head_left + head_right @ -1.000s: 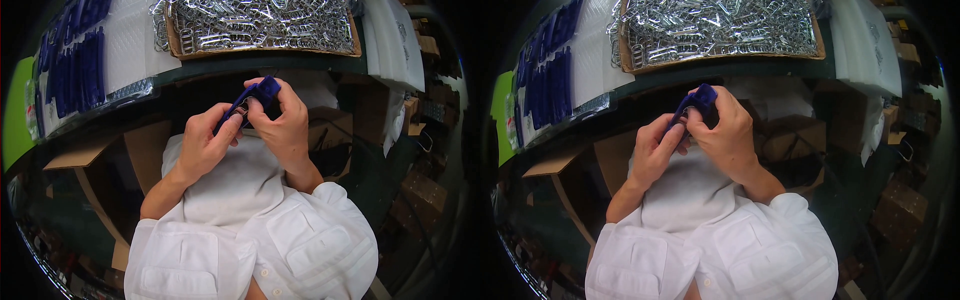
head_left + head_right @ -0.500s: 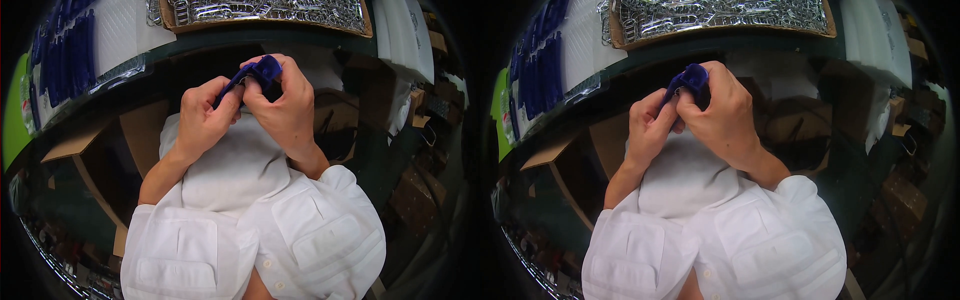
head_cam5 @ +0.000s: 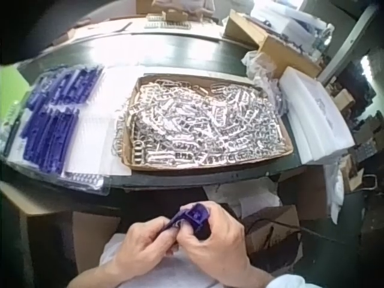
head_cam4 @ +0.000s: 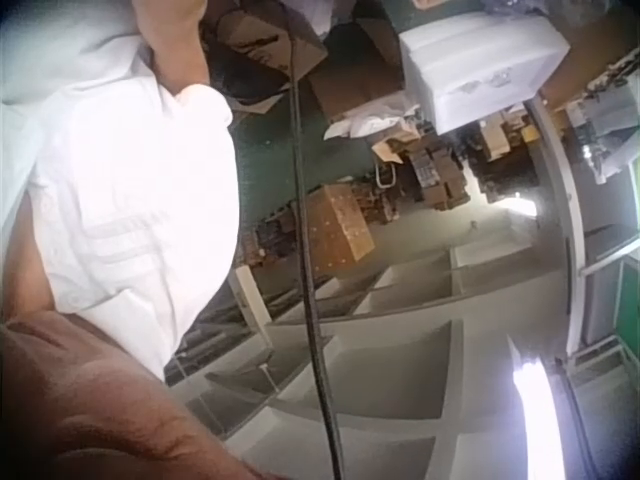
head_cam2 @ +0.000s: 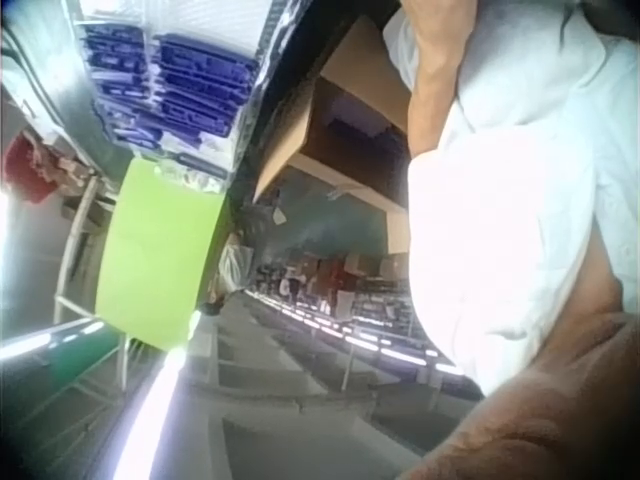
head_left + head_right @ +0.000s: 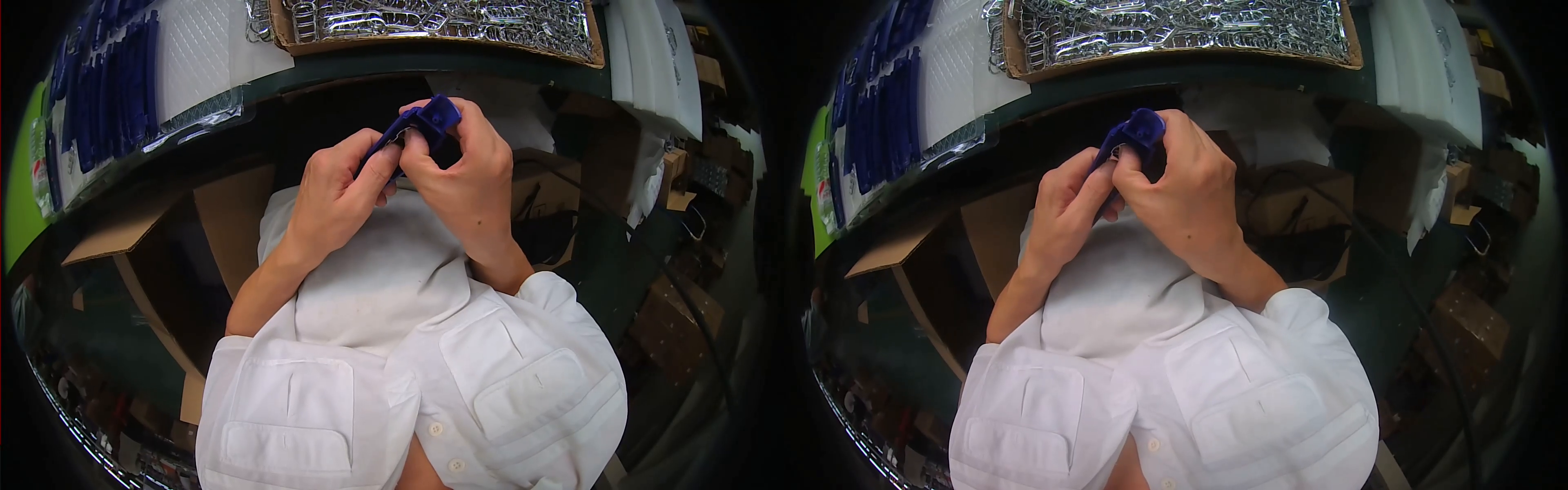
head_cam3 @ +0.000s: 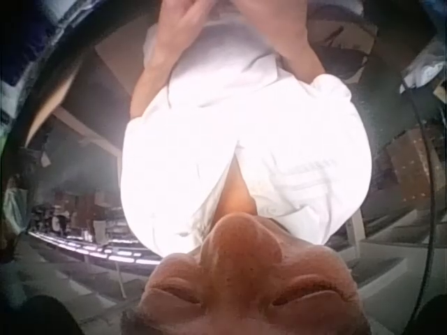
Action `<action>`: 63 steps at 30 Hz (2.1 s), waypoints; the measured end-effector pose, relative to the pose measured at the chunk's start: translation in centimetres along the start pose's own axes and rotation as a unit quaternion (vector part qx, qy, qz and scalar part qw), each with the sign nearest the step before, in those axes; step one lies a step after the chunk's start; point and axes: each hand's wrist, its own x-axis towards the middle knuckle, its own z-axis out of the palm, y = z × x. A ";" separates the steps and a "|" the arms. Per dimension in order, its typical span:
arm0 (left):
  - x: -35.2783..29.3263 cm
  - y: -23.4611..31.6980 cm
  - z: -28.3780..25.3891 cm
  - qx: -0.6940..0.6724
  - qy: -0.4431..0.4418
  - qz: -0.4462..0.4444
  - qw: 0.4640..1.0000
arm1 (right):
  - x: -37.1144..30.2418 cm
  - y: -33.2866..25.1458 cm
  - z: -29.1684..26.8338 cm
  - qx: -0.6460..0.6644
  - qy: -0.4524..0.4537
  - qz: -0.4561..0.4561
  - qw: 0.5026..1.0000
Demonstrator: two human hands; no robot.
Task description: The person assembles a spring-loaded component into a blue plastic casing by hand.
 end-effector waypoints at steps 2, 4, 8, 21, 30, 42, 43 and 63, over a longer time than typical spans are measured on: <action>0.0 -0.3 -0.3 -0.007 -0.004 0.006 1.000 | 0.1 -0.6 -0.4 -0.011 -0.019 0.013 1.000; 0.0 -0.2 -0.3 -0.013 -0.010 0.013 1.000 | 0.1 -1.0 -0.7 -0.022 -0.036 0.025 0.999; 0.0 0.2 0.3 -0.006 0.017 0.022 1.000 | 0.1 -1.2 -0.9 0.018 -0.042 0.049 0.998; 0.1 0.2 0.5 0.091 0.079 0.080 0.990 | 1.2 -1.3 -1.4 0.273 -0.141 0.250 0.918; 0.5 -0.7 0.3 0.087 0.089 0.053 0.991 | 1.3 -1.2 -0.3 0.195 -0.126 0.226 0.946; 1.7 -0.8 -0.5 0.160 0.128 0.025 0.978 | 2.1 1.1 2.4 0.126 -0.089 0.205 0.967; 1.7 -0.4 -0.8 0.162 0.131 0.032 0.977 | 2.3 1.1 2.2 0.136 -0.102 0.227 0.959; -1.3 2.6 -2.7 -0.145 -0.146 -0.116 0.972 | 1.2 -0.8 -4.0 0.299 -0.087 0.185 0.932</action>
